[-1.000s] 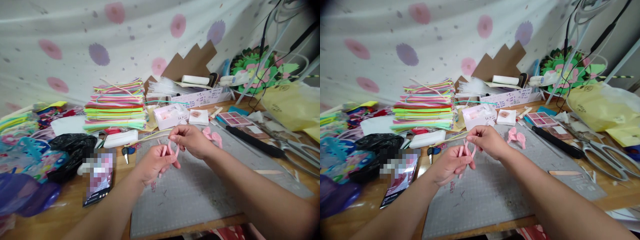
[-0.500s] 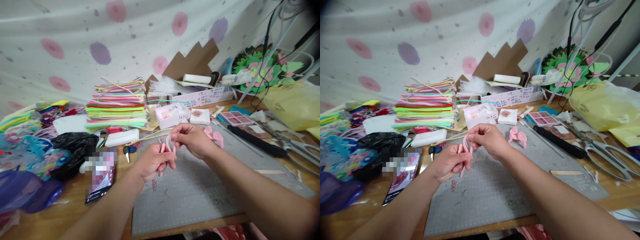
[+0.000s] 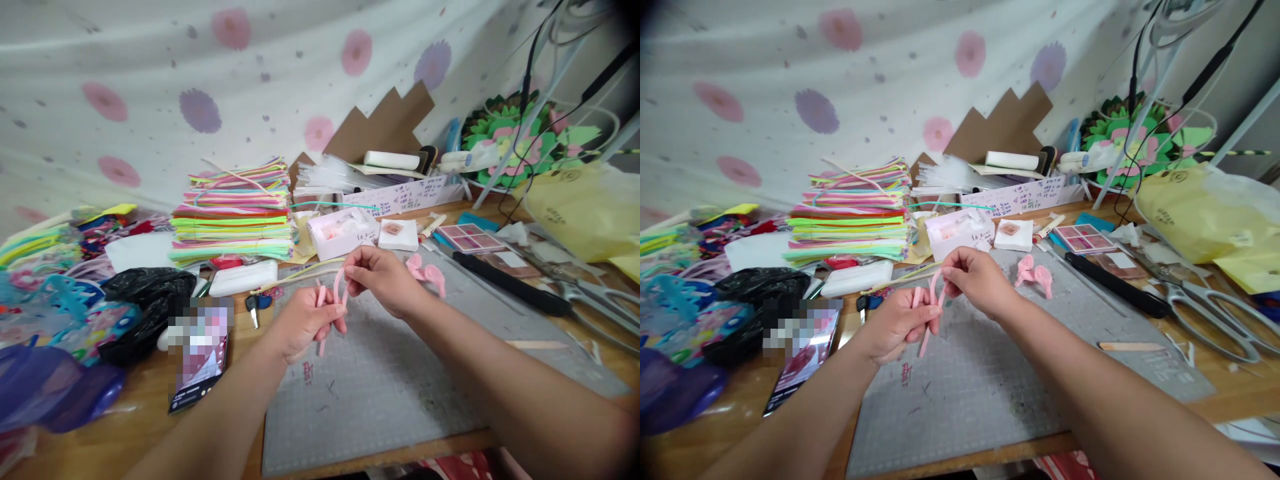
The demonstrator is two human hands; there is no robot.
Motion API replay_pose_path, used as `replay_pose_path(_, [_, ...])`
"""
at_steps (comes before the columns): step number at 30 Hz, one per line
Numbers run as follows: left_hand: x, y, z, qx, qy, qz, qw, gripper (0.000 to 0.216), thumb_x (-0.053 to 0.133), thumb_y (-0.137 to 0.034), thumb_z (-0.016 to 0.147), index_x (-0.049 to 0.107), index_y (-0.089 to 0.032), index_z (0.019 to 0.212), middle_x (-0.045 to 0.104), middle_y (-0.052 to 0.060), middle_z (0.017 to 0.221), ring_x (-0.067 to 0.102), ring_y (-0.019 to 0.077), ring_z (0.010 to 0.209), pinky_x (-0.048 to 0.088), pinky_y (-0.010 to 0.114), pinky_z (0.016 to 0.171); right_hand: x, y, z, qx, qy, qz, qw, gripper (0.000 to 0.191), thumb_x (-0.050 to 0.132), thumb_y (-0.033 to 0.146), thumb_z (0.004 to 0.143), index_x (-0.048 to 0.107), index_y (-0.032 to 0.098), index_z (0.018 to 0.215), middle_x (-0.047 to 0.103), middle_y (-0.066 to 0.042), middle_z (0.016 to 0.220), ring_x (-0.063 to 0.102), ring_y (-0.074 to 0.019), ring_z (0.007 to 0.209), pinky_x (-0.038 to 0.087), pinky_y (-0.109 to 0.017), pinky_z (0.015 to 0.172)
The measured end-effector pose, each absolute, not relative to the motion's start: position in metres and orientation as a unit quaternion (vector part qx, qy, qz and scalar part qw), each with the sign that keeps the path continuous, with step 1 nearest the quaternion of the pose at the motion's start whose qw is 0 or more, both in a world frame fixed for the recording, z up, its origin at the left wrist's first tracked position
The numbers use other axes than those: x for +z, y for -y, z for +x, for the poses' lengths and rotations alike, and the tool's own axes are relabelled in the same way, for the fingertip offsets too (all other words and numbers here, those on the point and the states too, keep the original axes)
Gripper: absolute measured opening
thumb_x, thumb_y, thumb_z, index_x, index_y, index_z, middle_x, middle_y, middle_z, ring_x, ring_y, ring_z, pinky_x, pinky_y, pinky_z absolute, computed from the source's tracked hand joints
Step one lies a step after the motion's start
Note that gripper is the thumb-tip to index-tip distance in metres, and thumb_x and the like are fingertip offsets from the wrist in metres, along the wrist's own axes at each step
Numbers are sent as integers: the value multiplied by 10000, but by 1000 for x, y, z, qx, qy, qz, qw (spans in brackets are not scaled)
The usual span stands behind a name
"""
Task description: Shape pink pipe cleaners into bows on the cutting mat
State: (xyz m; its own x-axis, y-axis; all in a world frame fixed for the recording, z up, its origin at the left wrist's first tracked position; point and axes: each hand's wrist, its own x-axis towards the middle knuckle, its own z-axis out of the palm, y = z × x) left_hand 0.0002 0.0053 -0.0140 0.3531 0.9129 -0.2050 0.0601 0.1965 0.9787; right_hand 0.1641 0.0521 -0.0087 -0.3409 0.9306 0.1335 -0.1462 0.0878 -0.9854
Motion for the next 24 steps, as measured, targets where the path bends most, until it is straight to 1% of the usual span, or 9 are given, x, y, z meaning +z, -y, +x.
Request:
replay_pose_path(2, [-14,-6,1,358,-476,546,590,186,605,-276,755,493,-139,696,628,6,553,340,20,340,221,160,366,-10,-52,162,599,548,-342,474,145,601,267,753,513,166,700,561,40,516,528,-87,455,429,-224,477])
replay_pose_path(5, [-12,-7,2,381,-488,555,556,188,590,-282,767,489,-140,697,618,1,536,354,29,346,230,166,374,-9,-46,155,648,465,-335,501,169,618,278,731,496,167,694,561,35,535,529,-87,468,437,-231,494])
replay_pose_path(8, [-10,-5,3,399,-482,551,553,202,579,-305,779,486,-143,702,606,-5,526,357,34,344,230,171,373,-6,-40,149,665,394,-310,554,179,654,260,704,506,162,679,568,30,550,535,-85,503,456,-231,535])
replay_pose_path(10, [-10,-4,3,410,-470,546,560,210,573,-310,787,483,-143,696,608,-4,534,354,32,348,236,170,378,-6,-40,148,672,374,-288,570,185,683,251,691,524,158,673,573,30,557,539,-80,512,459,-215,539])
replay_pose_path(15, [-5,0,4,403,-437,512,620,238,608,-299,757,453,-148,657,604,-2,511,330,18,320,194,165,359,-9,-51,159,741,396,-219,496,173,704,299,708,634,146,748,627,6,638,536,-62,495,456,-175,485])
replay_pose_path(17, [-3,2,5,397,-421,489,653,243,627,-308,736,461,-148,658,593,-6,490,312,15,302,179,165,343,-12,-54,163,751,406,-197,482,187,704,326,712,660,154,768,639,2,646,550,-71,508,463,-179,483])
replay_pose_path(19, [-2,3,6,390,-401,470,683,248,640,-321,721,475,-145,663,585,-8,472,298,14,288,175,162,328,-13,-55,165,752,414,-184,479,196,717,336,699,677,161,778,651,-4,652,576,-90,545,479,-196,507])
replay_pose_path(23, [-2,6,8,385,-360,445,724,244,649,-311,718,483,-140,668,583,-2,449,290,9,282,182,144,322,-14,-50,165,768,413,-149,467,235,740,332,675,700,199,863,683,-16,804,607,-102,637,499,-232,596])
replay_pose_path(24, [-3,7,8,385,-349,440,732,236,649,-303,720,487,-138,672,583,-1,446,289,7,282,188,141,325,-14,-49,164,774,412,-139,460,246,741,336,674,701,206,879,680,-13,811,606,-101,645,497,-235,613])
